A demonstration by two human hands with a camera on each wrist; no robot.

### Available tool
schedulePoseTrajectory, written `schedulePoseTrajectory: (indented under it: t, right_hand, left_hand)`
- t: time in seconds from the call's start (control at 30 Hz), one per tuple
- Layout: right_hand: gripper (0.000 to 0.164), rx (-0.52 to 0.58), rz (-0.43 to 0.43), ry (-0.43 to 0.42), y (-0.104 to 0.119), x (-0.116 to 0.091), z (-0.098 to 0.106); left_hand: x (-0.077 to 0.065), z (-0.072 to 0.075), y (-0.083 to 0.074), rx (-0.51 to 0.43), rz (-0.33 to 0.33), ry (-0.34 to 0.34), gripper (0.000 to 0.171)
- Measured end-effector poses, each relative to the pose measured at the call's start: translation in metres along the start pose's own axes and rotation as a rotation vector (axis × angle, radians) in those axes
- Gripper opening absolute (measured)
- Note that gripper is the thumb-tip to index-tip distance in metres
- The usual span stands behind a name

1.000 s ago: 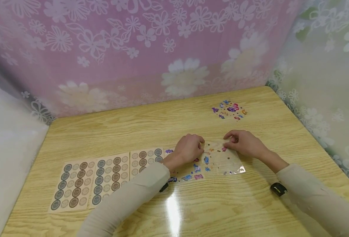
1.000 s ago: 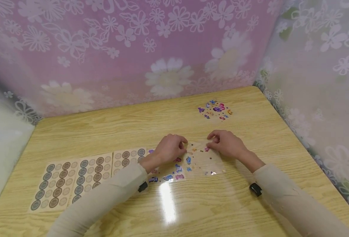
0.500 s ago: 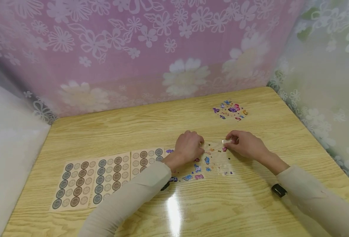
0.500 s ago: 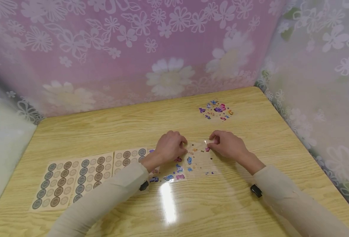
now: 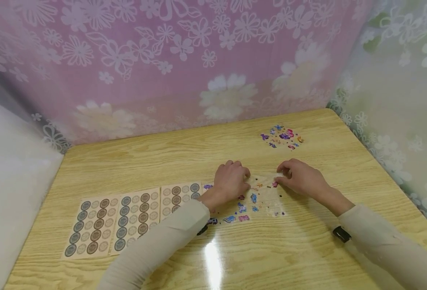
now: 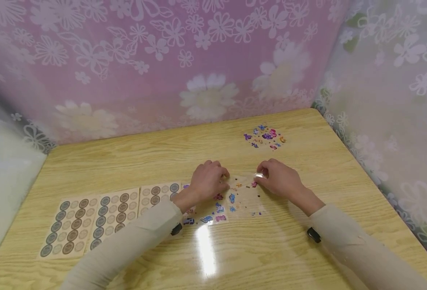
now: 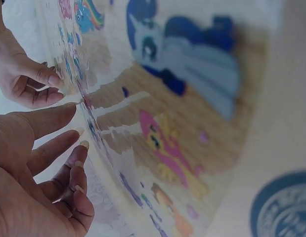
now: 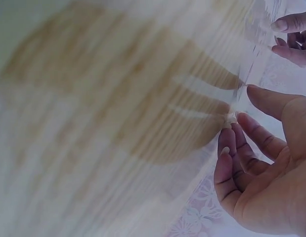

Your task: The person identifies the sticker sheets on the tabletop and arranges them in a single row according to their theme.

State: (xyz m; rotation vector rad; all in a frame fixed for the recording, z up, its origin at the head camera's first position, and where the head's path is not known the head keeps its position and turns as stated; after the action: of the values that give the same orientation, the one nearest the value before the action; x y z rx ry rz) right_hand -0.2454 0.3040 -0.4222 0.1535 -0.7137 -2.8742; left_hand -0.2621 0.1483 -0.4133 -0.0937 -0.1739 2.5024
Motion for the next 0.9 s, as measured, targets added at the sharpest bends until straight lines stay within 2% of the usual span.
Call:
schedulePoseTrajectory:
  t: [0.17,0.3,0.53,0.67,0.8,0.9]
  right_hand:
    - [0.03,-0.045,-0.004,-0.013,0.002,-0.001,0.001]
    - [0.033,-0.071,-0.012,-0.007,0.003,-0.001,0.003]
    - [0.036,-0.032,-0.04,0.003,-0.003,0.0,0.013]
    - [0.036,-0.005,-0.009,-0.014,-0.006,0.005,0.024]
    - [0.042,0.05,0.035,0.006,-0.01,0.013,0.031]
    - [0.048,0.062,0.058,0.025,-0.014,0.02,0.034]
  left_hand:
    - [-0.001,0.0,-0.002,0.018,-0.024,-0.017,0.029]
    - [-0.001,0.002,-0.001,0.007,-0.009,-0.024,0.031]
    - [-0.004,0.013,0.008,-0.017,0.018,-0.031,0.038]
    - [-0.003,0.018,0.011,-0.021,0.016,-0.042,0.041]
    - [0.0,0.021,0.013,-0.026,-0.001,-0.076,0.044]
    - [0.005,0.024,0.014,0.016,-0.021,-0.101,0.047]
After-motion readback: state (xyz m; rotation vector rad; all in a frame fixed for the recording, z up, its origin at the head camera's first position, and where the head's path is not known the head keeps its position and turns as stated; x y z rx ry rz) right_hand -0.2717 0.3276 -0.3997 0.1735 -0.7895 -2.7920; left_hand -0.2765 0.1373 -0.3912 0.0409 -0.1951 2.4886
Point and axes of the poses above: each hand's wrist, its own x-axis towards the middle knuckle, its own z-axis out of the back of the hand, y = z × x, the point moved 10 cm from there along x, towards the middle knuckle, and after that the axes turned 4 degrees about x, right-handed, at the moved point
